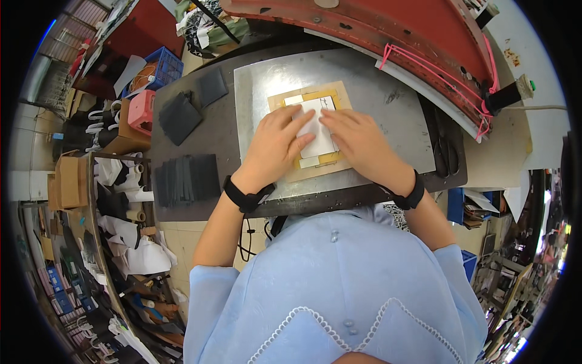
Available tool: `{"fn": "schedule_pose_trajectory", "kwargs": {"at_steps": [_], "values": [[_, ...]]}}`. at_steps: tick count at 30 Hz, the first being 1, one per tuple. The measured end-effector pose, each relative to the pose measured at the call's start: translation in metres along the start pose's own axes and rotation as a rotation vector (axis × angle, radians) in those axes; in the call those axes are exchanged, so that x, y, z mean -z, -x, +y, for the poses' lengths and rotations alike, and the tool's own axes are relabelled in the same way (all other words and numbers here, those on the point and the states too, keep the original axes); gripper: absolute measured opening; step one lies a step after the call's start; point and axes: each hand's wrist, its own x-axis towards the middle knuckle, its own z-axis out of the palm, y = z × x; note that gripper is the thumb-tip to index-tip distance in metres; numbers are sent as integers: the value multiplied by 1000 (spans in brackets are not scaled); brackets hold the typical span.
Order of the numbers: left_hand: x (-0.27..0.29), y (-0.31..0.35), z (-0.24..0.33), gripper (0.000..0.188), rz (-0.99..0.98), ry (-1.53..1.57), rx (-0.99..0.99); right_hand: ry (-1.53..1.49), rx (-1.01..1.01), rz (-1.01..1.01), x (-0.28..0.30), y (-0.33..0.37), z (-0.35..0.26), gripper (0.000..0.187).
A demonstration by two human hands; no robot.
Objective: The recorder uses a press machine to assemble leather card holders or wallets from pre-cut pieces.
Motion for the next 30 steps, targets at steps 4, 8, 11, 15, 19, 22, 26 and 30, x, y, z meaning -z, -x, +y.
{"fn": "schedule_pose_trajectory", "kwargs": {"at_steps": [4,8,11,15,19,22,26,30], "values": [[23,21,1,43,294,24,154,-27,-236,284,65,7,5,54],[39,61,2,36,425,118,282,439,-573,973,171,57,67,61],[36,84,10,28,410,169,308,386,-596,1165,235,120,156,68],[23,100,25,23,315,354,294,-725,-540,865,249,136,196,55],[22,105,46,19,195,322,219,-341,-548,869,202,84,155,44],[24,116,48,18,128,259,110,-421,-620,895,208,69,141,51],[29,132,53,17,125,352,137,-349,-668,959,209,73,135,45],[28,135,56,21,79,450,169,-268,-592,967,190,78,98,45]]}}
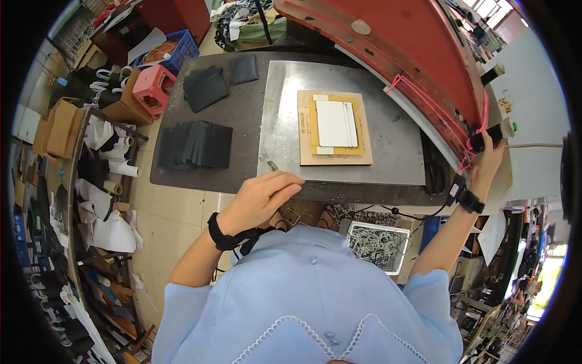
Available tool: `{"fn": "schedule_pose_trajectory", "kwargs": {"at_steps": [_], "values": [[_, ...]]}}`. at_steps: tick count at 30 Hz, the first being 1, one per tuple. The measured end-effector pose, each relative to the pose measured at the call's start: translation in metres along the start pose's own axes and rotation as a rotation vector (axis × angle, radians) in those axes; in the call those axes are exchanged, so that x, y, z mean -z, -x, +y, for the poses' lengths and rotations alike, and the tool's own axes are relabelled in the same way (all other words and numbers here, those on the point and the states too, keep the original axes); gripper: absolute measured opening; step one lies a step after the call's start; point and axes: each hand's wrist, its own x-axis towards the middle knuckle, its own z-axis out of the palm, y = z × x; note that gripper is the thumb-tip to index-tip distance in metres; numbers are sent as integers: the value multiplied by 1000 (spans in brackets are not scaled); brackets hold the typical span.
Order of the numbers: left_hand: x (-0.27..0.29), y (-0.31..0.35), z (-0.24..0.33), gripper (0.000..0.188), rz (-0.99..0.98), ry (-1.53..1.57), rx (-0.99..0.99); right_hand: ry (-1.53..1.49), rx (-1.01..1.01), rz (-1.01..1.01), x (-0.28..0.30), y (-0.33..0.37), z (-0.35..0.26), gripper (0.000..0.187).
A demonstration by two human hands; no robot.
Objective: The recorder uses a press machine to assemble leather card holders or wallets from pre-cut pieces.
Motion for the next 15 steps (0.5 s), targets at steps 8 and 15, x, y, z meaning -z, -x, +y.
{"fn": "schedule_pose_trajectory", "kwargs": {"at_steps": [8,15], "values": [[-14,-27,37,50,-31,256,-100,117,40,-177,9,97,-55,40],[-6,-48,91,54,-152,390,-185,159,160,-317,48,103,-92,44]]}}
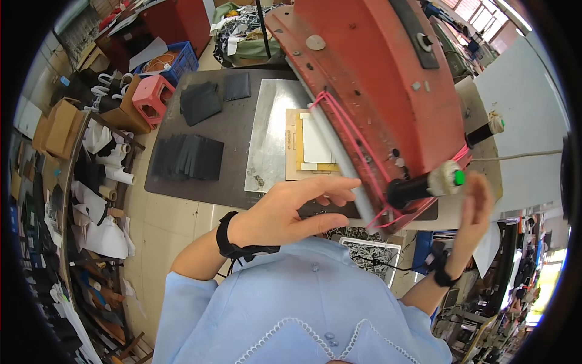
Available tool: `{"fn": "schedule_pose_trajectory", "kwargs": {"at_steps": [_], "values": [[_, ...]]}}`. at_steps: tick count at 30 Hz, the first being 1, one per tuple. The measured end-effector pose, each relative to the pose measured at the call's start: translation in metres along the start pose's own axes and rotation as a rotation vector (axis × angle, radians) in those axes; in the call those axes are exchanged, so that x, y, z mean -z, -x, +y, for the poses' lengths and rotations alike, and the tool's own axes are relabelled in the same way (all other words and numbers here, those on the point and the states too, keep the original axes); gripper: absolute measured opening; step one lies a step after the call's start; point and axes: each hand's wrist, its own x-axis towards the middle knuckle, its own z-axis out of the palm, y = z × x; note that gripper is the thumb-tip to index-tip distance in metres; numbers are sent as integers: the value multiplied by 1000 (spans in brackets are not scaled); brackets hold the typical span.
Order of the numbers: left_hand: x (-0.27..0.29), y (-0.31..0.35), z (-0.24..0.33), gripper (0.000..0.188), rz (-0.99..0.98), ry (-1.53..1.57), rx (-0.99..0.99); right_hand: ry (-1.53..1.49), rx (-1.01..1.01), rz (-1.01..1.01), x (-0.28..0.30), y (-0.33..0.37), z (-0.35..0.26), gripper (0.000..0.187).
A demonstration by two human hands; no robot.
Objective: The recorder uses a press machine to assemble leather card holders or wallets from pre-cut pieces.
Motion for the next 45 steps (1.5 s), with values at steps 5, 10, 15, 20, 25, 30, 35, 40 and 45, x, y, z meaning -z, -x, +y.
{"fn": "schedule_pose_trajectory", "kwargs": {"at_steps": [5,10,15,20,25,30,35,40,45], "values": [[-3,-26,9,81,67,-11,-207,-30,-54,288,36,-73,48,47],[-6,-18,18,52,332,372,-176,-488,-55,1,-4,-87,35,55],[20,0,28,86,622,295,-104,-624,-31,38,-42,-54,-4,61],[44,12,34,71,704,353,-81,-753,-115,15,-53,-55,-31,56],[52,16,31,48,704,271,-82,-850,-159,-152,-52,-55,-23,36],[58,20,19,46,621,323,-90,-939,-221,-69,-59,-50,-23,27],[55,25,3,41,600,320,-73,-939,-213,-73,-65,-44,-8,26],[54,29,-5,48,580,288,-72,-907,-192,-73,-69,-40,5,36],[46,23,2,76,653,194,-94,-806,-31,-92,-71,-42,-2,76]]}}
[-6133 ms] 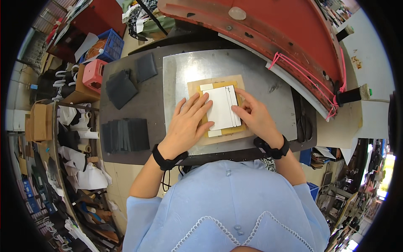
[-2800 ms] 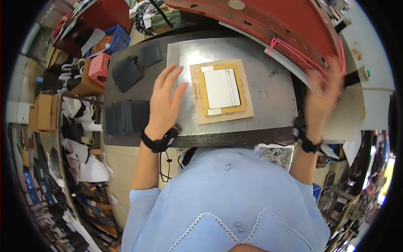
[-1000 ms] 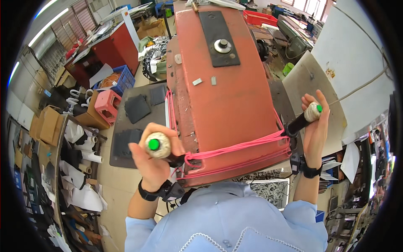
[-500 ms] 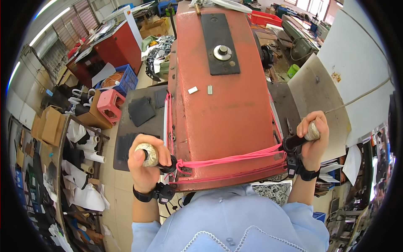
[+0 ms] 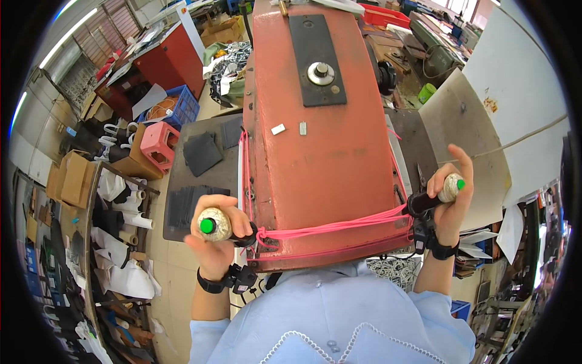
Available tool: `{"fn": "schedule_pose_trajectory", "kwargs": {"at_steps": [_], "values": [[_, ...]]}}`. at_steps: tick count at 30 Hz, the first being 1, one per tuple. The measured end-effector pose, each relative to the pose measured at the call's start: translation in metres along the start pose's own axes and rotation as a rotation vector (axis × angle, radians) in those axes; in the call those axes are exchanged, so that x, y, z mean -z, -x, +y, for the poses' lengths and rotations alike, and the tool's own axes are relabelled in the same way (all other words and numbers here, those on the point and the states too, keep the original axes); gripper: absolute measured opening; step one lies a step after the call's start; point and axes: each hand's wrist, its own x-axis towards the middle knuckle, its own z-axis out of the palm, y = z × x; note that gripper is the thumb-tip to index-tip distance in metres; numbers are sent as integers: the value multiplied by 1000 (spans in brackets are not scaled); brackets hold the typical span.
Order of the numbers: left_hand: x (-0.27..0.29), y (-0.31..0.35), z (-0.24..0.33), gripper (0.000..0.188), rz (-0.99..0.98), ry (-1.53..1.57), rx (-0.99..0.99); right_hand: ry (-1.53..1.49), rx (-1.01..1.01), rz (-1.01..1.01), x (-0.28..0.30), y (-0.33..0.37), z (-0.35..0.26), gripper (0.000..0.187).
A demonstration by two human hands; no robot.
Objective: The recorder uses a press machine to assemble leather card holders or wallets from pre-cut pieces.
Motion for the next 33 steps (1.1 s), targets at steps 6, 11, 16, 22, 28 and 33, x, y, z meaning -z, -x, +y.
{"fn": "schedule_pose_trajectory", "kwargs": {"at_steps": [6,11,16,22,28,33], "values": [[-11,3,7,86,3,41,9,81,-15,-86,11,-16,-12,83],[-44,6,6,86,-158,90,87,136,-29,-9,60,-38,-16,64],[-76,-5,-14,104,-643,86,-48,635,222,485,75,-57,-12,49],[-118,-5,-31,122,-887,-197,-239,422,111,141,36,-9,-18,54],[-60,-14,-82,42,-868,-439,58,-24,-33,-68,0,20,-17,66],[-21,-39,-117,27,-467,-924,5,0,6,243,41,-12,0,54]]}}
